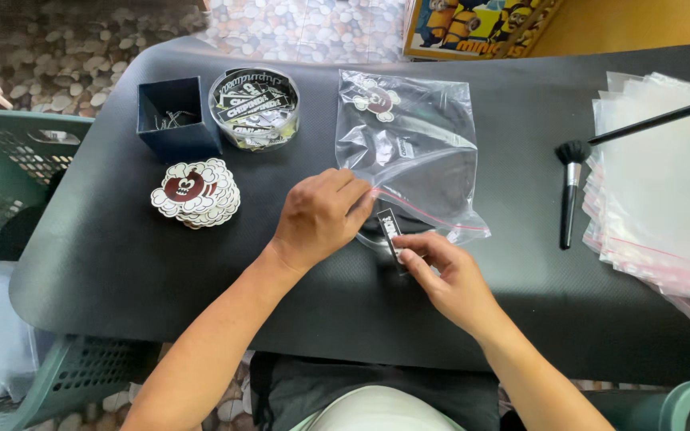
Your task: The person uses a brush to dust a small black bag, then places the bag into a clear plastic ziplock bag. They seal the bag and use the brush to dust the exterior of the plastic packaging.
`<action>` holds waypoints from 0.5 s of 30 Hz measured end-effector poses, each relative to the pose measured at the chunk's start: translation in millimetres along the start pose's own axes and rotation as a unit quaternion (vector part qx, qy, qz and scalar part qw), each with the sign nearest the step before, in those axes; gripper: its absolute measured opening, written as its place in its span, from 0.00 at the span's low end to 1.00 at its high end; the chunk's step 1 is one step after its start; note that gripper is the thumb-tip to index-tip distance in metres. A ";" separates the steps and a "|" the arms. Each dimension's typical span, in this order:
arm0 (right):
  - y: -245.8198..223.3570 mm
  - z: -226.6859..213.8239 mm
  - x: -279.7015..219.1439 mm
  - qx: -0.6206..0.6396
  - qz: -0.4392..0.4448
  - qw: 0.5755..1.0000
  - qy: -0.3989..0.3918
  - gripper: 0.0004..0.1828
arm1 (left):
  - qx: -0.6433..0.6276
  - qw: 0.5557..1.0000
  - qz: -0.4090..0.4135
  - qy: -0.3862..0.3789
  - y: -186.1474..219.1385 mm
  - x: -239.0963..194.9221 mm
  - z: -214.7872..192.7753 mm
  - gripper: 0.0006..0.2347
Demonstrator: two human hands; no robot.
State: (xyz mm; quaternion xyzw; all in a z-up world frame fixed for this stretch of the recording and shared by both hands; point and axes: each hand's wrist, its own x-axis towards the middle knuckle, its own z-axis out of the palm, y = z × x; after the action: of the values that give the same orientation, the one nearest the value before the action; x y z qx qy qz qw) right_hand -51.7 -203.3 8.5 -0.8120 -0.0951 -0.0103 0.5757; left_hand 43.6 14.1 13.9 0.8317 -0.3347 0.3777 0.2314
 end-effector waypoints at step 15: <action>30.4 14.6 43.7 -0.361 -0.122 0.921 0.088 0.25 | 0.050 0.997 0.041 -0.032 18.1 -14.8 -10.6 0.04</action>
State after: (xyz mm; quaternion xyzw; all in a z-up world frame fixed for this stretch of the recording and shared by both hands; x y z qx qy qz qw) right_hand -5.1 -193.1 -19.3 -0.9426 -0.1324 -0.1852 0.2442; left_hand 18.1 14.4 11.1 0.8393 -0.3568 0.3763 0.1633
